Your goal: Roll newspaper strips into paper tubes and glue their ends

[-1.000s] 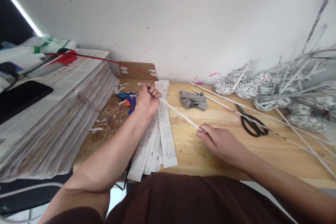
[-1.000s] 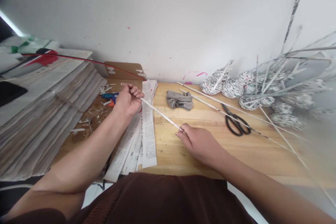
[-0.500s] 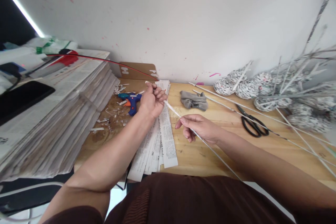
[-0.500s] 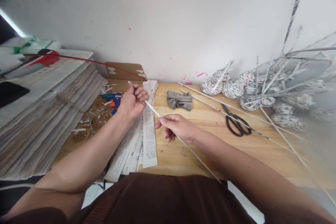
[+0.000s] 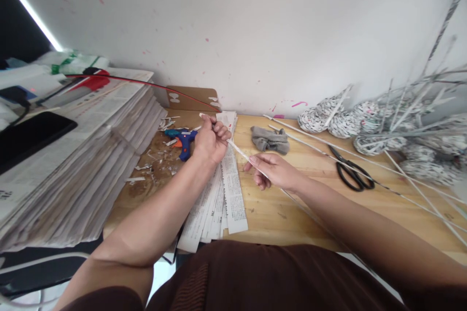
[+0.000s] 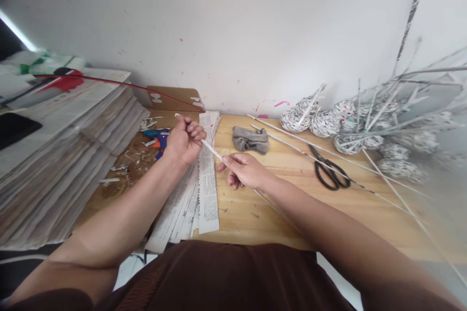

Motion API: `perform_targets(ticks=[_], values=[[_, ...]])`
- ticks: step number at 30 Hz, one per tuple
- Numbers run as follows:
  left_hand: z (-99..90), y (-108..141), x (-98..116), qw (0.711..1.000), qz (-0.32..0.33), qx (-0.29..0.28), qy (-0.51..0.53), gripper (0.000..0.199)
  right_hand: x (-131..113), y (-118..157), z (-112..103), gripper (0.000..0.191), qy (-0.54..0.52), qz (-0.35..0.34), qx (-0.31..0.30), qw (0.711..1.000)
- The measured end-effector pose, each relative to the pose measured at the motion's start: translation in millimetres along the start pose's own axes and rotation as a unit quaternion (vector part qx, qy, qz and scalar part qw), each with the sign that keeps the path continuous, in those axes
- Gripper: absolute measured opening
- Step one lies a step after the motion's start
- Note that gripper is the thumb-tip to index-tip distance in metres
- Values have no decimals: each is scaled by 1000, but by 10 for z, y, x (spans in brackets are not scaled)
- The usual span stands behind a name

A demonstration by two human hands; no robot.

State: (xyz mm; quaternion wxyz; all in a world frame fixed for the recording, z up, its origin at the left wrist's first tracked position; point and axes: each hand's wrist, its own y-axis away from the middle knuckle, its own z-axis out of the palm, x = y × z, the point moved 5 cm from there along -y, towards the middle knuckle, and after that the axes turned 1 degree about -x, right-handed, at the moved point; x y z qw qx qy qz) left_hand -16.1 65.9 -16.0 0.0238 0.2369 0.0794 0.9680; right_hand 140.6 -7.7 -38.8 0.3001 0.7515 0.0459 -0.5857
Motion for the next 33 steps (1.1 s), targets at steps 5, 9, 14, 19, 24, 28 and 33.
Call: perform_targets(ticks=[5, 9, 14, 19, 24, 28, 33], values=[[21, 20, -40, 1000, -11, -25, -2, 45, -151, -19, 36, 33, 71, -72, 24, 995], [8, 27, -45, 1000, -7, -15, -10, 45, -273, -82, 84, 36, 186, -117, 63, 973], [-10, 13, -41, 1000, 6, -5, -20, 44, -384, -118, 91, 33, 332, -190, 115, 917], [-29, -15, -35, 1000, 4, 3, -19, 44, -327, -71, 84, 40, 310, -176, 98, 929], [-39, -42, 54, 999, 14, 36, 4, 44, -189, 327, -46, 38, 385, -171, 118, 899], [-8, -14, 59, 999, -9, 27, 20, 43, 91, 495, -140, 46, 199, -51, 50, 977], [19, 11, 64, 999, -26, 7, 31, 42, 294, 492, 78, 48, -138, 61, -138, 979]])
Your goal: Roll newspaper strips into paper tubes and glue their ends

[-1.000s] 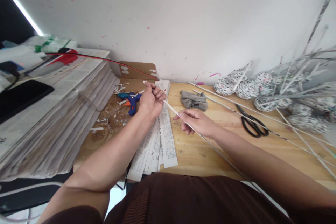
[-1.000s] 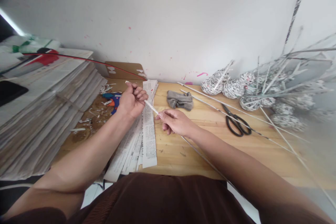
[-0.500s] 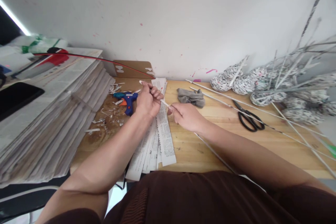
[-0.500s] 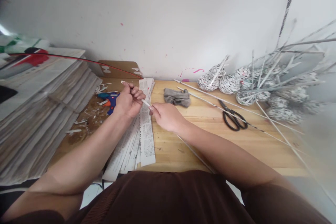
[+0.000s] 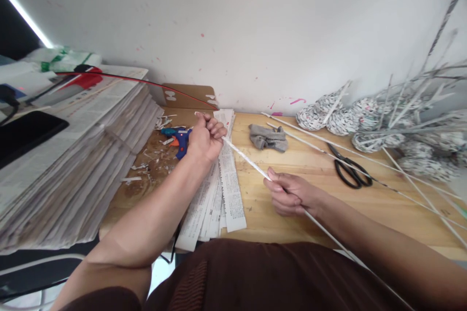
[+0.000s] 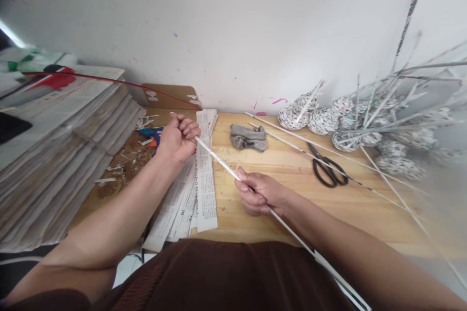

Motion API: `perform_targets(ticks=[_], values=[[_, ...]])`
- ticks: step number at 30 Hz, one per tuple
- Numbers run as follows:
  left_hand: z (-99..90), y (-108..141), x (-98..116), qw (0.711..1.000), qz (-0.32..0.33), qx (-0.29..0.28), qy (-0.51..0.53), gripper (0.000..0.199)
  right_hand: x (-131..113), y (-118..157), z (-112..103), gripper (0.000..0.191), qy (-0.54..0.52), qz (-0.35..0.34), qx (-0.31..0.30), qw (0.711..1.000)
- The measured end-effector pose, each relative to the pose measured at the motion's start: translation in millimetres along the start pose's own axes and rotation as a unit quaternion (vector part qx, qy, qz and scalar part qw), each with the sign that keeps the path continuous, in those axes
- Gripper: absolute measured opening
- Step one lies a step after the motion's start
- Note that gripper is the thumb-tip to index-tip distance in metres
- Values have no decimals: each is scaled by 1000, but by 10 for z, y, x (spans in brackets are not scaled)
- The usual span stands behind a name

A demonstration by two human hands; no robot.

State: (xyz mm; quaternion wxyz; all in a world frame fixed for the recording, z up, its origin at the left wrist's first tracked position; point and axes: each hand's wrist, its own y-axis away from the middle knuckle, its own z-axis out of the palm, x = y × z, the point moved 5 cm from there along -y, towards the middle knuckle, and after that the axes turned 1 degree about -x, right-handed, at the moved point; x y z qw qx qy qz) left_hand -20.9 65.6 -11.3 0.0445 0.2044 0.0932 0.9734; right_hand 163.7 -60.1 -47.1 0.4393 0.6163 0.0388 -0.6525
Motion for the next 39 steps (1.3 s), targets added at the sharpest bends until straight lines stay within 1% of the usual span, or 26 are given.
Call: perform_targets(ticks=[1, 2, 3, 4, 6, 7, 8, 9, 10, 12, 13, 14, 16, 18, 20, 22, 24, 26, 29, 31, 32, 33, 35, 36, 37, 39], values=[[-6, -7, 13, 1000, 5, 6, -3, 42, 5, 1, 7, 49, 5, 1, -2, 1000], [-16, -16, 29, 1000, 12, 15, -6, 42, -1, 14, -12, 49, 39, -2, 21, 999], [-28, -27, 45, 999, 20, 26, -8, 43, -26, 42, -55, 49, 101, -14, 64, 993], [-40, -38, 60, 999, 29, 36, -8, 43, -73, 86, -109, 47, 181, -34, 121, 976], [-54, -55, 78, 998, 41, 48, -7, 44, -191, 198, -190, 40, 336, -82, 221, 912], [-56, -59, 80, 998, 43, 50, -7, 44, -228, 243, -208, 38, 382, -98, 246, 886], [-56, -59, 79, 998, 44, 51, -7, 44, -232, 268, -217, 37, 395, -99, 250, 879], [-54, -56, 76, 998, 42, 51, -7, 44, -203, 273, -223, 39, 373, -87, 235, 893], [-52, -50, 73, 998, 40, 51, -8, 44, -144, 263, -220, 42, 319, -63, 206, 923], [-46, -38, 70, 998, 33, 50, -9, 43, -5, 229, -173, 46, 163, -14, 121, 979], [-41, -34, 70, 998, 29, 48, -6, 43, 49, 216, -135, 47, 85, 2, 76, 993], [-37, -33, 71, 999, 25, 46, -3, 43, 84, 209, -99, 47, 23, 11, 35, 999], [-36, -38, 75, 999, 20, 42, 7, 43, 103, 204, -64, 48, -31, 18, -10, 999], [-43, -50, 75, 999, 22, 42, 11, 43, 53, 200, -106, 50, 8, 9, 21, 1000], [-54, -60, 62, 999, 24, 43, 5, 43, -58, 190, -183, 51, 99, -13, 94, 991], [-63, -63, 41, 999, 22, 44, -3, 44, -185, 167, -223, 46, 203, -40, 149, 967], [-68, -61, 26, 999, 19, 43, -7, 45, -264, 126, -212, 43, 281, -64, 166, 943], [-68, -59, 23, 999, 17, 42, -8, 45, -254, 79, -185, 44, 290, -71, 155, 942], [-69, -61, 30, 999, 16, 39, -8, 44, -119, 33, -157, 47, 198, -25, 117, 973], [-77, -65, 29, 999, 19, 46, -10, 45, -87, 38, -160, 47, 198, -21, 123, 972], [-82, -66, 26, 998, 19, 50, -11, 45, -112, 48, -165, 45, 239, -40, 137, 961], [-86, -67, 21, 998, 20, 54, -13, 45, -159, 63, -164, 42, 298, -68, 156, 939], [-88, -66, 12, 998, 19, 59, -15, 45, -262, 91, -135, 37, 411, -127, 189, 883], [-87, -65, 9, 998, 18, 60, -16, 45, -289, 96, -119, 36, 432, -141, 196, 869], [-84, -63, 7, 998, 17, 58, -15, 45, -289, 92, -113, 37, 420, -136, 197, 875], [-76, -60, 7, 998, 13, 53, -14, 45, -207, 59, -114, 42, 306, -85, 170, 933]])
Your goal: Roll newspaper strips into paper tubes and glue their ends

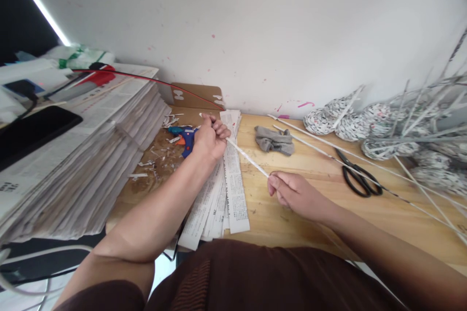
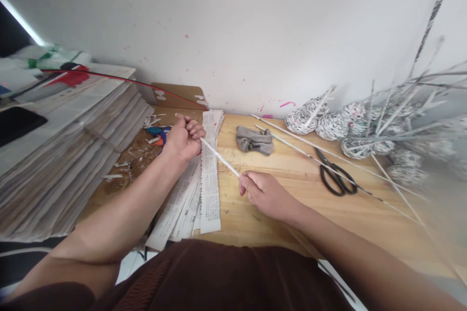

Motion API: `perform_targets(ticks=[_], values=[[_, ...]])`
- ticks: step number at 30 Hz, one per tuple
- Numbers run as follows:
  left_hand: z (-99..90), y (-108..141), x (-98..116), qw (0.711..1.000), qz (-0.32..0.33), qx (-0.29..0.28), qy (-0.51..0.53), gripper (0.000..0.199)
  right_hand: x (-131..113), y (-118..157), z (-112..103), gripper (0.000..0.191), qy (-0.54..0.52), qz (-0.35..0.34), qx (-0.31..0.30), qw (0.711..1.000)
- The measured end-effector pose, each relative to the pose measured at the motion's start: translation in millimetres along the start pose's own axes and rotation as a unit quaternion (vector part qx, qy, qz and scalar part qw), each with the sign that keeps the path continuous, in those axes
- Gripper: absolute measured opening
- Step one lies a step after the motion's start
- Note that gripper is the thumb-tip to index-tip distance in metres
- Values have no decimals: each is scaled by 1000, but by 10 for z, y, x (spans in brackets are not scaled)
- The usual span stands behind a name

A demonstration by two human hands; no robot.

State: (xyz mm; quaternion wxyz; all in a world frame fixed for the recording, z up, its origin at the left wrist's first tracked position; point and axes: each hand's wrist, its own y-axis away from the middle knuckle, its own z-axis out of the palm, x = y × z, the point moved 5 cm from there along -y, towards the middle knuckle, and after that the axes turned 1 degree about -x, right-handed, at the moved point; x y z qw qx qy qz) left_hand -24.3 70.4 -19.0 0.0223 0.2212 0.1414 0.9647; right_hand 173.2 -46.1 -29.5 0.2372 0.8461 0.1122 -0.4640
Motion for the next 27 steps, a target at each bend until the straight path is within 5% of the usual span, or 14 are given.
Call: perform_targets(ticks=[4, 8, 11, 14, 16, 19, 21, 23, 27], values=[[18, 13, -2, 1000, -12, -15, 4, 46, 110, 30, 197, 44, -296, 83, -139, 942], [37, 18, -4, 999, -24, -27, 15, 46, 85, 88, 261, 43, -416, 63, -233, 877], [19, -10, 31, 1000, -10, -13, 19, 46, 111, 123, 178, 50, -317, 67, -189, 927], [-15, -54, 74, 1000, 13, 7, 14, 47, 138, 177, -35, 45, -30, 44, -61, 997], [-42, -74, 89, 999, 24, 23, 9, 47, 136, 236, -192, 38, 208, 21, 43, 977], [-70, -85, 92, 998, 35, 41, 10, 47, 175, 317, -301, 29, 430, 14, 123, 895], [-71, -85, 84, 999, 34, 40, 9, 46, 232, 344, -301, 29, 446, 17, 121, 887], [-68, -83, 78, 999, 29, 39, 6, 46, 268, 362, -275, 32, 374, 13, 106, 921], [-61, -79, 82, 999, 21, 40, 4, 45, 335, 400, -158, 43, 13, 55, 8, 998]])
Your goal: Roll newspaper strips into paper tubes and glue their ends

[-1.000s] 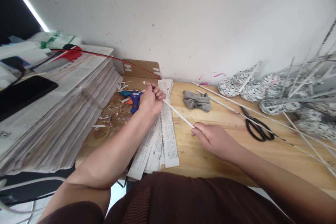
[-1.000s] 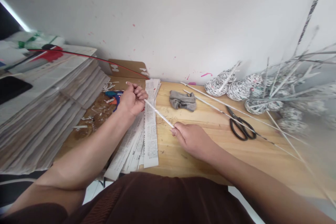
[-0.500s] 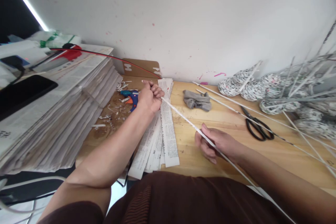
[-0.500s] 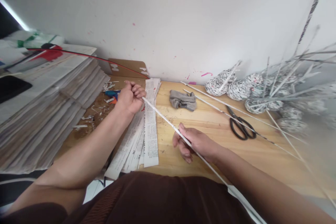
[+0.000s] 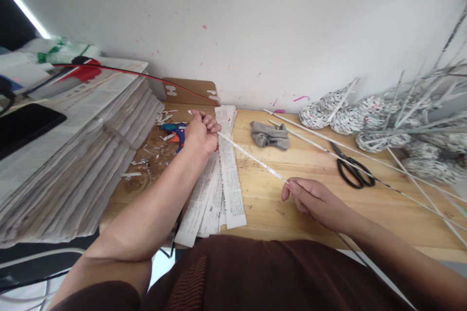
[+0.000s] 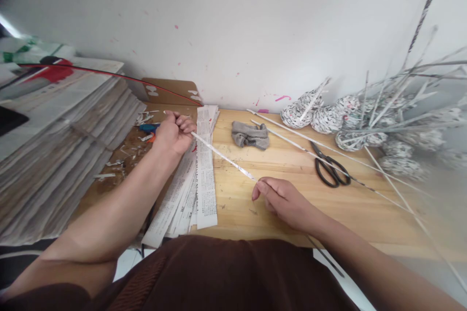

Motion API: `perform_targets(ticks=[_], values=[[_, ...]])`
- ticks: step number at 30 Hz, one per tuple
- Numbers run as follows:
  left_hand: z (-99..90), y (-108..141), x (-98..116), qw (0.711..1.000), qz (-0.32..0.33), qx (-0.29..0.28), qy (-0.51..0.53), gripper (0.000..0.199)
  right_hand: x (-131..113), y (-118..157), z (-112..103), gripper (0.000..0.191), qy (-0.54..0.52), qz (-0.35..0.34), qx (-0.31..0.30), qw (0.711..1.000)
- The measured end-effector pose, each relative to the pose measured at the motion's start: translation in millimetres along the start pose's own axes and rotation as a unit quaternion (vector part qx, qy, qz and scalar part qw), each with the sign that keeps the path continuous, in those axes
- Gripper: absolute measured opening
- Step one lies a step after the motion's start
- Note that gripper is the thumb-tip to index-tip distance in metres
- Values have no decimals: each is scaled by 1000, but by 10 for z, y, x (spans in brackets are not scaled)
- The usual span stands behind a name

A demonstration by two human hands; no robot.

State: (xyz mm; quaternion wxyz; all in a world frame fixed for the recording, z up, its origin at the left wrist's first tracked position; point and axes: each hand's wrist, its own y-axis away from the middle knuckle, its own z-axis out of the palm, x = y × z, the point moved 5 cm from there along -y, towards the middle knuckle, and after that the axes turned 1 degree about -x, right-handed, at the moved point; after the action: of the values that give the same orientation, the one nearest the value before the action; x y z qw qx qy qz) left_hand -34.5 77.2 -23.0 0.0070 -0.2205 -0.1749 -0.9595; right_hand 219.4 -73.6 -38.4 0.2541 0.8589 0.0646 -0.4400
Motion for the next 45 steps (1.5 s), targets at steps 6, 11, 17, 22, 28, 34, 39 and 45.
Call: perform_targets(ticks=[6, 11, 17, 22, 28, 34, 39, 45], values=[[21, 10, 1, 1000, -16, -16, 7, 45, 16, 68, 191, 38, -383, 59, -167, 907], [32, 10, 23, 999, -19, -27, 19, 45, 8, 104, 213, 47, -354, 69, -172, 917], [31, 21, 54, 1000, -7, -8, -1, 45, -38, 117, -99, 37, 155, -28, 14, 987], [31, 28, 47, 1000, -8, -5, 0, 46, -12, 108, -15, 43, 142, -39, -7, 989], [21, 10, 30, 1000, -11, -17, -5, 44, 6, 108, 160, 54, -139, 47, -158, 976], [31, 45, -26, 999, -14, -29, -3, 43, -295, -131, 29, 38, 31, -49, 23, 998], [63, 77, -38, 998, -28, -51, 15, 43, -301, -333, 280, 38, -244, 9, -112, 963], [79, 78, -29, 996, -43, -70, 22, 43, -359, -341, 366, 32, -368, 3, -209, 906]])
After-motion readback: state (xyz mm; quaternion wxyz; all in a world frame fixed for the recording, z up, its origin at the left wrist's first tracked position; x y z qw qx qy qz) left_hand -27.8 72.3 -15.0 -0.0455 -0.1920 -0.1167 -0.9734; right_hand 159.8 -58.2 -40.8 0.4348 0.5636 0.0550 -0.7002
